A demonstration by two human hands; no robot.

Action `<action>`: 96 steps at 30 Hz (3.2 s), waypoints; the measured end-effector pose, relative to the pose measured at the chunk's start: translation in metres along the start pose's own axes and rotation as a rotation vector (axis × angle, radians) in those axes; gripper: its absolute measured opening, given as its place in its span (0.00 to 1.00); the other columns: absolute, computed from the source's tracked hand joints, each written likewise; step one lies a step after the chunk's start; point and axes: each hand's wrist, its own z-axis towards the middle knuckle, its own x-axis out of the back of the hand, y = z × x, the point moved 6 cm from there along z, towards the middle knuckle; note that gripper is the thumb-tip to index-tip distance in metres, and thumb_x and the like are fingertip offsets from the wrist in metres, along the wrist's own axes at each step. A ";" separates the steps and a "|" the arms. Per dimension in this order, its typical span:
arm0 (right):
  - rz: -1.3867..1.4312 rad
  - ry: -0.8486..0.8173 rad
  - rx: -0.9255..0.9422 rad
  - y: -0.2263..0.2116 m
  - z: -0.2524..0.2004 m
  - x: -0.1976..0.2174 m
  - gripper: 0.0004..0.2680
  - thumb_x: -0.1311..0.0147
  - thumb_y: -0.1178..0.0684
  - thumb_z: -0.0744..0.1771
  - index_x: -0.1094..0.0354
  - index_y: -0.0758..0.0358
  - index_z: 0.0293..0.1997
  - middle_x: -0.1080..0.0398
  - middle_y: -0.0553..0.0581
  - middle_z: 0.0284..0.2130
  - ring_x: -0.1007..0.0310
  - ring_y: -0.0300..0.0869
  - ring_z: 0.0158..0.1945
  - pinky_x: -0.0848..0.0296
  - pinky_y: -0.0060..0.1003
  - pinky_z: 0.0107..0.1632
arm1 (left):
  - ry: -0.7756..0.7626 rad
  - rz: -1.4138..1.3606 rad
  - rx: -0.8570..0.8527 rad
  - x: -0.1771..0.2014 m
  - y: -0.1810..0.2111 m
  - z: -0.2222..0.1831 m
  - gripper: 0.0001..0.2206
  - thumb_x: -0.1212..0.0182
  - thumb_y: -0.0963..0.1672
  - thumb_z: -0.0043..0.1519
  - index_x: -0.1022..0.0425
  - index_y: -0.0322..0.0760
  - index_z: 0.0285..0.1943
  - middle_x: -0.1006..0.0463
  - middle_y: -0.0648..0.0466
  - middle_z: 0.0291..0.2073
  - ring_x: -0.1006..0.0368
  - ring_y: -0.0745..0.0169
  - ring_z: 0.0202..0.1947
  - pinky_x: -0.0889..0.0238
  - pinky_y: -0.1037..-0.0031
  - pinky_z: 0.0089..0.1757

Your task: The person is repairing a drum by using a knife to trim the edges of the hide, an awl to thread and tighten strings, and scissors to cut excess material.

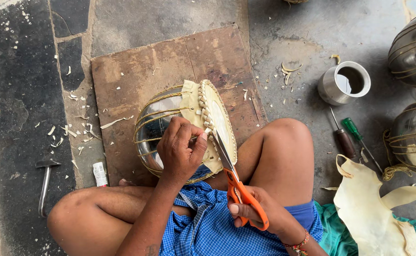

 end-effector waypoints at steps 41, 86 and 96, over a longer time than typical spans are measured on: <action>0.139 -0.100 0.069 0.002 -0.005 -0.016 0.15 0.38 0.42 0.65 0.34 0.65 0.37 0.31 0.51 0.23 0.28 0.34 0.24 0.28 0.27 0.29 | -0.048 -0.046 -0.052 0.006 -0.006 -0.019 0.06 0.36 0.42 0.59 0.29 0.35 0.38 0.31 0.51 0.40 0.29 0.63 0.33 0.32 0.72 0.32; -0.408 0.496 0.613 -0.149 0.115 0.032 0.16 0.32 0.53 0.62 0.32 0.64 0.51 0.27 0.46 0.36 0.30 0.29 0.39 0.27 0.26 0.41 | 0.267 -0.720 0.905 0.007 -0.244 -0.071 0.17 0.38 0.51 0.64 0.27 0.40 0.55 0.27 0.53 0.51 0.29 0.64 0.46 0.35 0.70 0.48; -0.773 0.538 0.921 -0.116 0.079 0.005 0.15 0.34 0.59 0.58 0.31 0.66 0.47 0.32 0.49 0.33 0.34 0.36 0.36 0.32 0.31 0.41 | 0.449 -0.754 1.037 -0.015 -0.294 -0.134 0.16 0.43 0.53 0.67 0.38 0.40 0.47 0.30 0.54 0.41 0.33 0.66 0.41 0.34 0.67 0.44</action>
